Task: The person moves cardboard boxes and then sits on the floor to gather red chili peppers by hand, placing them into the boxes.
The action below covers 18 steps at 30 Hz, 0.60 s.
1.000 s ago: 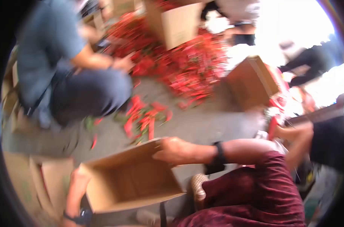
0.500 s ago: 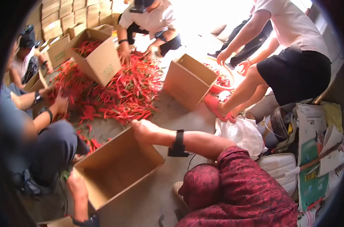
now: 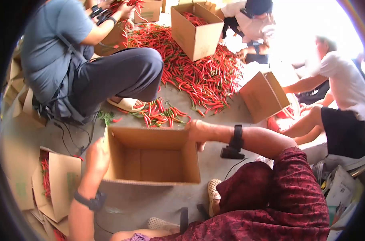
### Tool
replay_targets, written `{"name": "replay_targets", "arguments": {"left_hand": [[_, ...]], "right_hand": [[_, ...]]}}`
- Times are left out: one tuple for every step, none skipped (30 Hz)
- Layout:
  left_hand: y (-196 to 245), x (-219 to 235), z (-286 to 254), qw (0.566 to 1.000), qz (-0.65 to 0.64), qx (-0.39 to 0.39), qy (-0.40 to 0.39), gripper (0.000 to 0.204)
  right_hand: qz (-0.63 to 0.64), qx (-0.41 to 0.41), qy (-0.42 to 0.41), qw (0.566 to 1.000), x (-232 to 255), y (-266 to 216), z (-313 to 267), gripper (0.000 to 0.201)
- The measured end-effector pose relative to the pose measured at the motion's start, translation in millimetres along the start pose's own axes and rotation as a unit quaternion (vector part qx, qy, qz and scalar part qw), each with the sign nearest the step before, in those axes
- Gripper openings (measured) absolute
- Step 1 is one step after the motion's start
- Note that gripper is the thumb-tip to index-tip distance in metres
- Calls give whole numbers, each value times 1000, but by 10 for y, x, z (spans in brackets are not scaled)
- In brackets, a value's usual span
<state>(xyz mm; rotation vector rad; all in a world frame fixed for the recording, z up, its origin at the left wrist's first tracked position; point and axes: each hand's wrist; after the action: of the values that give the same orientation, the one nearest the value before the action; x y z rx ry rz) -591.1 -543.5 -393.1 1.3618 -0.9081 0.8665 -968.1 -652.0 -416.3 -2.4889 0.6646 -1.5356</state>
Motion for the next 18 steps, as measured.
{"name": "replay_targets", "arguments": {"left_hand": [[-13, -19, 104, 997, 2, -67, 40, 17], [-1, -14, 259, 997, 21, -72, 30, 16], [17, -41, 365, 996, 37, -81, 19, 14], [13, -172, 417, 997, 39, -57, 45, 13], [23, -292, 481, 996, 50, -35, 65, 11], [-15, -354, 500, 994, 69, -18, 78, 10], [87, -285, 450, 996, 70, 2, 60, 10], [84, -236, 480, 996, 68, 5, 57, 10], [64, -224, 508, 996, 68, 7, 50, 10], [37, -214, 526, 997, 71, 9, 39, 10], [-13, -174, 574, 995, 89, -7, 50, 12], [-103, -207, 634, 991, 88, -44, 86, 9], [-56, -119, 641, 990, 94, -61, 80, 8], [3, -47, 623, 989, 101, -78, 70, 8], [-25, -162, 671, 990, 103, -57, 72, 10], [-81, -274, 702, 991, 105, -35, 72, 13], [-51, -291, 704, 995, 89, -4, 51, 14], [-13, -289, 739, 997, 71, -6, 39, 14]], "right_hand": [[-93, 34, 66, 993, -72, 172, 0, 33], [277, -93, -94, 952, 75, 84, -45, 27], [552, -302, -121, 768, 224, 1, -91, 22], [568, -331, -164, 736, 443, -119, -135, 23], [575, -332, -147, 733, 512, -132, -228, 26], [591, -326, -126, 727, 476, -132, -383, 29], [605, -319, -104, 722, 419, -74, -594, 32], [667, -365, -140, 634, 244, 132, -820, 42], [580, -404, -156, 690, 216, 44, -1078, 43], [404, -496, -209, 740, 197, -28, -1205, 44], [348, -544, -272, 714, -65, 246, -1344, 45], [337, -564, -237, 715, -276, 373, -1499, 41], [365, -564, -201, 713, -326, 395, -1579, 40], [395, -561, -167, 708, -445, 416, -1647, 39], [391, -542, -141, 731, -683, 548, -1652, 39], [387, -521, -116, 752, -975, 678, -1643, 39], [383, -505, -57, 772, -1085, 636, -1559, 38], [393, -490, -29, 778, -1203, 675, -1435, 37]]}}
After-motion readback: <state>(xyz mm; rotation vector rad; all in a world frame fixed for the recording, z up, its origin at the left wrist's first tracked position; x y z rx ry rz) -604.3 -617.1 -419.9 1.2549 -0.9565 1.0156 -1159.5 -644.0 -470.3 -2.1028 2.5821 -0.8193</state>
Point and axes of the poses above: each hand's wrist, its own z-axis towards the middle knuckle, its own x-axis out of the back of the hand, y = z × x, and after that the axes turned 7 degrees about -y, right-handed
